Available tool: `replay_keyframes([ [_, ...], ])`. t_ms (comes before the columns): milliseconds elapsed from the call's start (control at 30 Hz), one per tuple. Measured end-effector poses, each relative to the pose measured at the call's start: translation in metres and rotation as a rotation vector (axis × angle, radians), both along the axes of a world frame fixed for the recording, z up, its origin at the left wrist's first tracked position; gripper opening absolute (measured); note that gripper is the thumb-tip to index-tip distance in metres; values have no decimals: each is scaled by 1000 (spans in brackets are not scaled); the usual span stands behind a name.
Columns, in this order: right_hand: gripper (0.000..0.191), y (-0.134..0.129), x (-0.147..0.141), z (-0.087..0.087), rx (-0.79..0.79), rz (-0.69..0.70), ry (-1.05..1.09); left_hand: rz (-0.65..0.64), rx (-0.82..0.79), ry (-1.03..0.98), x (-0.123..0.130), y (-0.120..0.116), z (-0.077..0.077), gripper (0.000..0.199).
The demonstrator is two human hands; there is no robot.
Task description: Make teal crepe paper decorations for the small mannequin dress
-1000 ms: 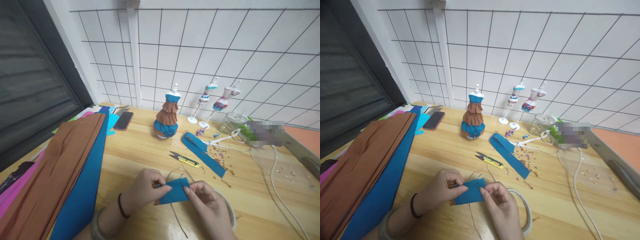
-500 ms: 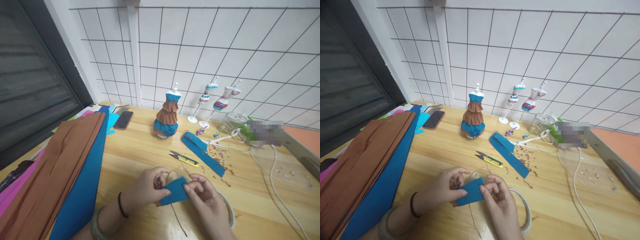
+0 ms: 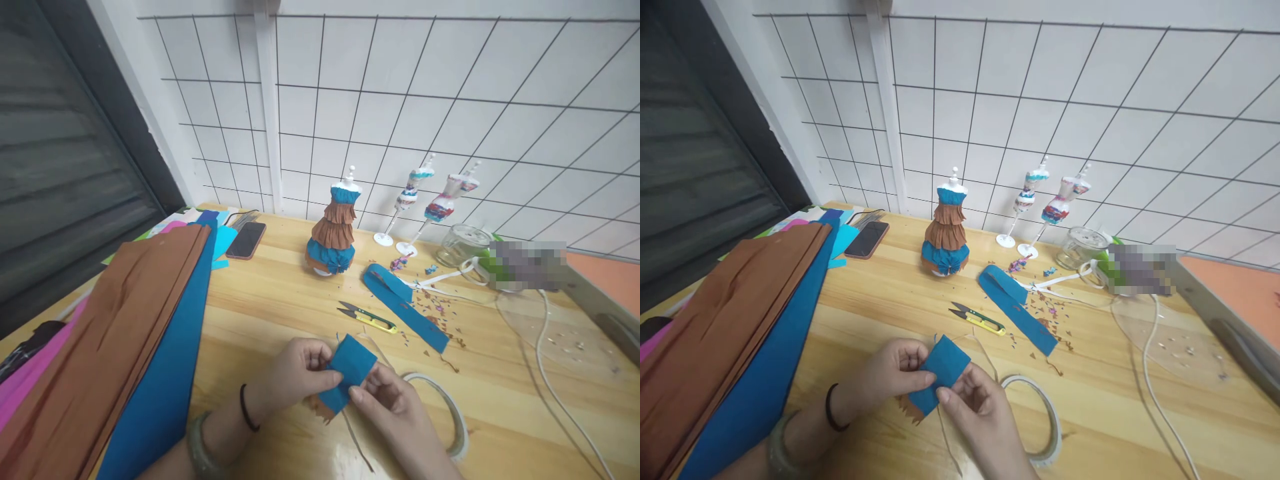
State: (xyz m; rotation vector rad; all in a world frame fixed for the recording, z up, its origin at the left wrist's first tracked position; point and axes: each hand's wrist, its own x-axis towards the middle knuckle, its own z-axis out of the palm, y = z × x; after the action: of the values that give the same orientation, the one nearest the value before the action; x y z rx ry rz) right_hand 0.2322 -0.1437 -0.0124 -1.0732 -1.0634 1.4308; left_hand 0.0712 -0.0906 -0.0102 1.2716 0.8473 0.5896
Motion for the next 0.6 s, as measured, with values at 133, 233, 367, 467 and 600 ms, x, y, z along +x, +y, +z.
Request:
replay_keyframes([
  [133,22,-1,0,1,-64,-40,-92,-10,-52,-75,1,-1,-8,26],
  [233,24,0,2,3,-99,-17,-121,-45,-91,-149,1,-3,-8,26],
  [367,25,1,0,0,-77,-13,-111,-85,-116,-197,3,-3,-1,35],
  [467,24,0,-2,-4,-61,-37,-155,-64,-95,-156,4,-3,0,33],
  [600,24,2,-2,-4,-50,-52,-201,-26,-55,-88,5,-2,-3,29],
])
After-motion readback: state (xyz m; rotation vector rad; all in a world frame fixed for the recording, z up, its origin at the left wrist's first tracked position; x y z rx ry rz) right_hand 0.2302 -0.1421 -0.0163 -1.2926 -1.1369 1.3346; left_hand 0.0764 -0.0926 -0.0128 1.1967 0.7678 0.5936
